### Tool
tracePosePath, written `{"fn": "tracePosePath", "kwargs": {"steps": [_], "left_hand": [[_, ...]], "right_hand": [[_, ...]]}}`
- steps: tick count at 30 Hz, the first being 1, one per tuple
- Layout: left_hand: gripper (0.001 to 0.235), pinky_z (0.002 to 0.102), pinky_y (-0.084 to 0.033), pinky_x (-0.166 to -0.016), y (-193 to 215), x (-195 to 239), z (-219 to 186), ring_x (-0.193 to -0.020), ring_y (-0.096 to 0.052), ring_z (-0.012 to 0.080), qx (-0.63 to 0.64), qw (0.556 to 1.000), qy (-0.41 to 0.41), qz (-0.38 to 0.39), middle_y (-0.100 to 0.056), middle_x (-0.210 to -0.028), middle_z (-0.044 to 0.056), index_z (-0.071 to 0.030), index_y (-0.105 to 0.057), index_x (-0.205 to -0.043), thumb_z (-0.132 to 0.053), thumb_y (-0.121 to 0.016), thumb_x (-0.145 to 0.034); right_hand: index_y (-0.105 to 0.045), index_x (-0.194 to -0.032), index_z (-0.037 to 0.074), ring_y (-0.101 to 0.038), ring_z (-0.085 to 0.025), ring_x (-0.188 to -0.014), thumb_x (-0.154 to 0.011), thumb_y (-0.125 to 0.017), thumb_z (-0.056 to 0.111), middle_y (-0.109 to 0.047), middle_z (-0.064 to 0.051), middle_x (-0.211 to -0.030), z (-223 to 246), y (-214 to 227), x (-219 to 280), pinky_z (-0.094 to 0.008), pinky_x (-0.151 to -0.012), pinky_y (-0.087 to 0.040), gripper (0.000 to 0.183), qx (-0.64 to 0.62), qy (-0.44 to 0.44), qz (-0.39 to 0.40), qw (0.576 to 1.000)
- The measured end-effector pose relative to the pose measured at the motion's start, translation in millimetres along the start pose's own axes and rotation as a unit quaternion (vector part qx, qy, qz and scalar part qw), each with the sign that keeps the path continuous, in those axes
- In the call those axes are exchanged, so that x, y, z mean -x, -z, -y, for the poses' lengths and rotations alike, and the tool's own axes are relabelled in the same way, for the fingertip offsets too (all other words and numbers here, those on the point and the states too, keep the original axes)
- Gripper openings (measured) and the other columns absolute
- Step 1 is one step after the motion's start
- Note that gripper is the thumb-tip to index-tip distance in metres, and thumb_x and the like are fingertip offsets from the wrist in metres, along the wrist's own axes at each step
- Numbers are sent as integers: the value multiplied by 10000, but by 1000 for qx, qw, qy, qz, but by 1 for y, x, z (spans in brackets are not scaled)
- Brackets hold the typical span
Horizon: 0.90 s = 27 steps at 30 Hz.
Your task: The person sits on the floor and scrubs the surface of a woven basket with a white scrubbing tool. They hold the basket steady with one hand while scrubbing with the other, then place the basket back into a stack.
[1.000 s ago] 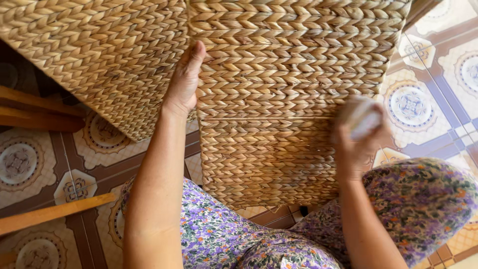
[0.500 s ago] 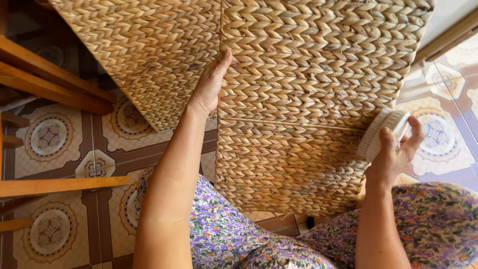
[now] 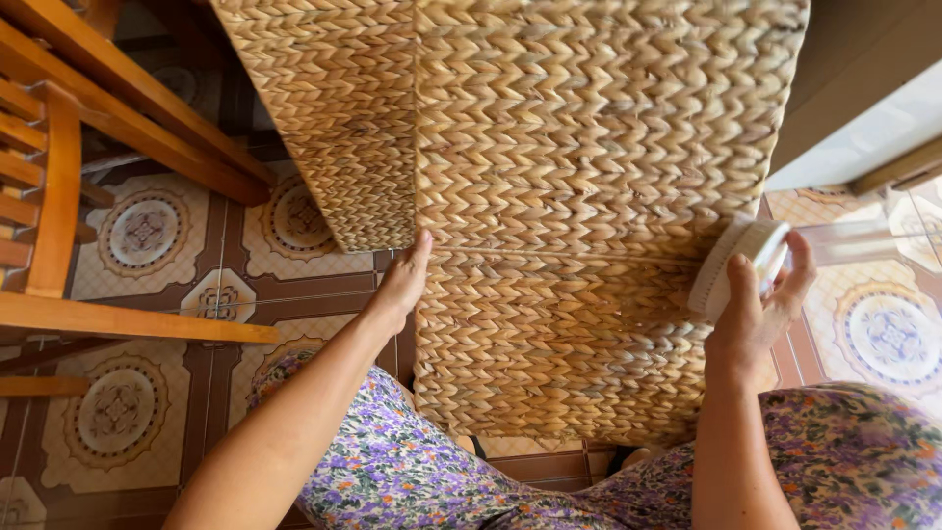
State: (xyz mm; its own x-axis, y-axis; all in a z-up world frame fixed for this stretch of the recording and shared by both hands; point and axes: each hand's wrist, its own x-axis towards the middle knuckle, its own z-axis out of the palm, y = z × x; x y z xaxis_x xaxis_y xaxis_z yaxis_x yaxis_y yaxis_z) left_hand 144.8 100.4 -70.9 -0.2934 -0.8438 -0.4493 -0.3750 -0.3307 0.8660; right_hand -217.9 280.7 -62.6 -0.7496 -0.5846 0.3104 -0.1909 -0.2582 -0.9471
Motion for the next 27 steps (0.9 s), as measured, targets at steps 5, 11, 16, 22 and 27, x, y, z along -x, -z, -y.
{"fn": "tracePosePath", "kwargs": {"steps": [5, 11, 16, 22, 27], "left_hand": [[772, 336, -358, -1173, 31, -21, -9, -1444, -452, 243, 112, 979, -139, -98, -480, -1566, 154, -26, -440, -1515, -600, -387, -1001], [780, 336, -379, -1140, 49, -66, -34, -1379, -498, 217, 216, 946, -195, -145, -537, -1518, 152, 26, -490, -1476, -594, -453, -1004], [769, 377, -491, -1060, 40, -100, -32, -1260, -597, 224, 241, 955, -151, -83, -628, -1399, 157, 18, -549, -1423, -604, -458, -979], [767, 385, -505, -1035, 37, -111, -38, -1240, -608, 219, 244, 958, -123, -92, -640, -1382, 153, 14, -553, -1416, -606, -468, -972], [809, 392, -501, -1051, 36, -111, -41, -1271, -598, 229, 238, 963, -101, -82, -607, -1420, 175, 9, -518, -1447, -636, -455, -963]], "right_hand": [[-394, -1559, 60, -562, -194, -1240, -1067, -664, 82, -572, -138, -1354, 14, -42, -55, -342, -1102, -489, 561, -47, 32, 59, 997], [-421, -1594, 49, -625, -184, -1121, -1047, -674, 110, -643, -144, -1224, 11, -81, -136, -349, -1022, -544, 606, 9, 43, 103, 994], [-385, -1627, 25, -694, -212, -1107, -1016, -655, 94, -712, -184, -1243, -22, -85, -160, -341, -987, -577, 672, -74, -12, 121, 990], [-381, -1585, -27, -643, -216, -1109, -1035, -646, 77, -662, -187, -1273, -44, -79, -175, -357, -1050, -593, 619, -135, -49, 149, 978], [-405, -1537, -53, -647, -231, -1168, -1017, -622, 125, -609, -168, -1311, -41, -77, -181, -365, -1028, -619, 591, -162, -70, 163, 971]]}}
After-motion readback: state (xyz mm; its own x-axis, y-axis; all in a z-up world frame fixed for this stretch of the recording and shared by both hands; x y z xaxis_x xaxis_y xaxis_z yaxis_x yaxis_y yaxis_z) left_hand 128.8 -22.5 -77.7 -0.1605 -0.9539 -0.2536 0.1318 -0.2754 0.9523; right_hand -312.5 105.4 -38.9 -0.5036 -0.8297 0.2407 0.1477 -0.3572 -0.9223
